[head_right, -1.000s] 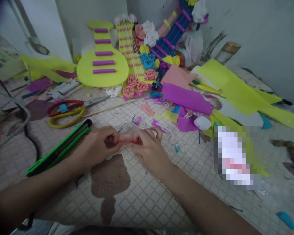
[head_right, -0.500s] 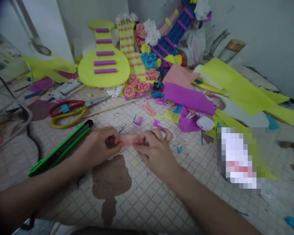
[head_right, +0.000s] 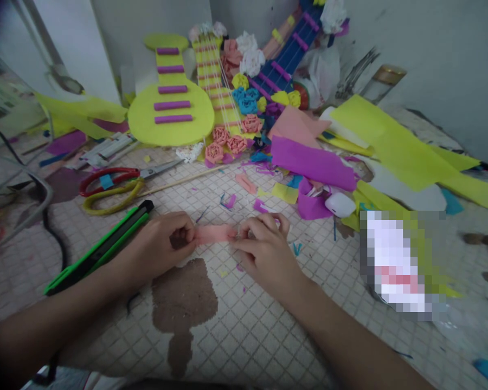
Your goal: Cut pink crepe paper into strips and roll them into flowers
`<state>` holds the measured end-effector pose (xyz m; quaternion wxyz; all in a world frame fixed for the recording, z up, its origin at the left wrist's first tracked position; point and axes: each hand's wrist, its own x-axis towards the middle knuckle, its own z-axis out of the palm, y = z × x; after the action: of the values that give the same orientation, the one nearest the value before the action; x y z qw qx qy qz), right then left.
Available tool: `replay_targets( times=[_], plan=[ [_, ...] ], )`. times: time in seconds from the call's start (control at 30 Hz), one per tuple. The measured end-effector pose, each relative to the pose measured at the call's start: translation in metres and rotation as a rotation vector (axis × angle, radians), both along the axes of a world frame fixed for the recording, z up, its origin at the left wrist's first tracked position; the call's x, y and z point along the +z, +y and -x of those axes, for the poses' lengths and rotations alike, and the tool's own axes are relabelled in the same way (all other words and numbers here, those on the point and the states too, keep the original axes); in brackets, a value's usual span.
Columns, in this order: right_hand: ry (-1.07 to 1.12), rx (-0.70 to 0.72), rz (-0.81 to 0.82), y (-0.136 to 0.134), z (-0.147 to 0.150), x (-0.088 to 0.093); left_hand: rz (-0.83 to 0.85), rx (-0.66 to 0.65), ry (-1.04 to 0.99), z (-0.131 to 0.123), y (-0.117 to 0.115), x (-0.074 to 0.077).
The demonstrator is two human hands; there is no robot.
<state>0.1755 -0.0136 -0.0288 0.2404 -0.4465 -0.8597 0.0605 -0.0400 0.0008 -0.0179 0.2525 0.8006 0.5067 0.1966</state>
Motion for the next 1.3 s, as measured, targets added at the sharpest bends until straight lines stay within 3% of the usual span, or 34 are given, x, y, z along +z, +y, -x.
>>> replay_targets(
  times=[0.13, 0.27, 0.37, 0.6, 0.87, 1.07, 1.3],
  plan=[
    [0.058, 0.006, 0.013, 0.0, 0.0, 0.0, -0.012, -0.008, 0.002, 0.0, 0.0, -0.001],
    [0.317, -0.006, 0.061, 0.003, 0.0, 0.004, -0.01, -0.001, -0.011, 0.001, 0.0, -0.001],
    [0.386, -0.029, 0.099, 0.009, 0.0, 0.006, -0.006, 0.006, -0.026, 0.001, 0.0, -0.001],
    [0.278, 0.082, 0.344, 0.025, 0.019, 0.009, 0.046, 0.098, -0.207, 0.003, -0.001, 0.004],
    [0.063, 0.165, 0.516, 0.032, 0.055, 0.025, -0.083, 0.139, -0.379, 0.01, -0.001, 0.005],
    [0.075, 0.138, 0.505, 0.032, 0.054, 0.03, -0.102, 0.134, -0.445, 0.011, -0.001, 0.004],
    [-0.095, 0.293, 0.48, 0.031, 0.057, 0.033, -0.103, 0.112, -0.414, 0.01, -0.001, 0.002]
  ],
)
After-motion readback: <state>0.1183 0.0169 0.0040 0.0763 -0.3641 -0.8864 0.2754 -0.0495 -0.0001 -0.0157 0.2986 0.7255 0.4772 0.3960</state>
